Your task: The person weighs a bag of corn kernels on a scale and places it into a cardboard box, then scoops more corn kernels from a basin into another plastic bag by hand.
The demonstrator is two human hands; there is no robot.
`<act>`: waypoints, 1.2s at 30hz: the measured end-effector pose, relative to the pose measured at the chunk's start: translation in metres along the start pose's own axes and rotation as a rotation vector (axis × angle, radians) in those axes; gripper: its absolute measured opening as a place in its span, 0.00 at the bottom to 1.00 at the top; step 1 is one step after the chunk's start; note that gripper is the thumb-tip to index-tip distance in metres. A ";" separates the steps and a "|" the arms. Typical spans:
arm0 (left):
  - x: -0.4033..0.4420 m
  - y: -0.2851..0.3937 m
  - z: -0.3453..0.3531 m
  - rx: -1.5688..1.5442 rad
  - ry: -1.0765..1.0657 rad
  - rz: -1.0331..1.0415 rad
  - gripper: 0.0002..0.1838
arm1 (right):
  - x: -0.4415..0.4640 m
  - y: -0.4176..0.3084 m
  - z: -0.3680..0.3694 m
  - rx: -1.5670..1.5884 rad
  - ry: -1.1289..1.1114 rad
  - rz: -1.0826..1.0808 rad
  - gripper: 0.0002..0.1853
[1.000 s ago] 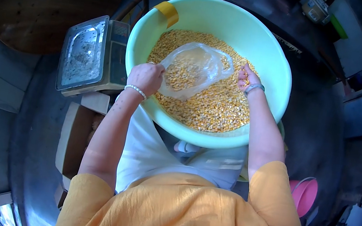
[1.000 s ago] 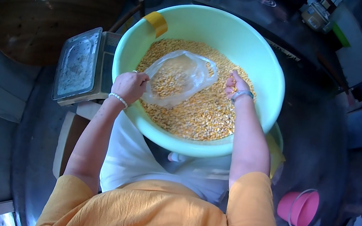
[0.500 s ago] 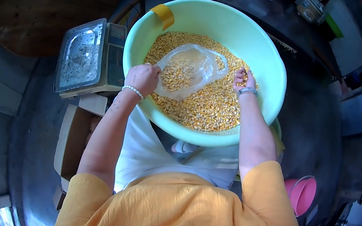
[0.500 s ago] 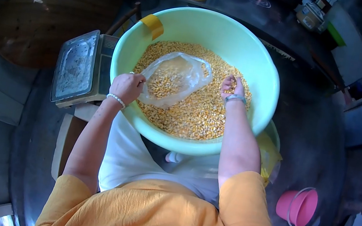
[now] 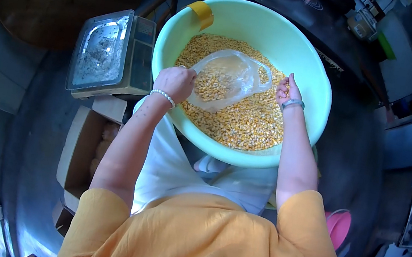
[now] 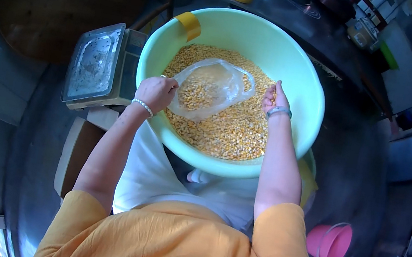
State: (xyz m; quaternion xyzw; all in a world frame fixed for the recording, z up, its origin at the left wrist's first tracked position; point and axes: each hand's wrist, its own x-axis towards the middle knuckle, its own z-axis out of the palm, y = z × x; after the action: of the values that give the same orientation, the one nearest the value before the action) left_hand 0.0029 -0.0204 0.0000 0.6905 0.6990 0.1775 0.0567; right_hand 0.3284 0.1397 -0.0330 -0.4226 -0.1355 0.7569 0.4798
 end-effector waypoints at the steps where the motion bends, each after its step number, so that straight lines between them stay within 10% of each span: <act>1: 0.000 0.000 0.000 -0.006 0.001 0.001 0.09 | -0.001 -0.003 0.004 -0.032 -0.014 -0.015 0.16; 16: -0.002 -0.004 0.003 -0.068 0.085 0.008 0.09 | -0.054 0.013 0.117 -0.357 -0.430 -0.008 0.15; 36: -0.002 -0.002 -0.004 -0.123 0.050 0.018 0.23 | 0.011 0.111 0.130 -0.936 -0.109 0.229 0.13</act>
State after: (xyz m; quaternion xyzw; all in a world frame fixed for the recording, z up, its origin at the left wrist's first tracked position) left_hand -0.0004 -0.0232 0.0025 0.6873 0.6816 0.2380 0.0800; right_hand 0.1584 0.1189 -0.0280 -0.5650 -0.4391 0.6836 0.1438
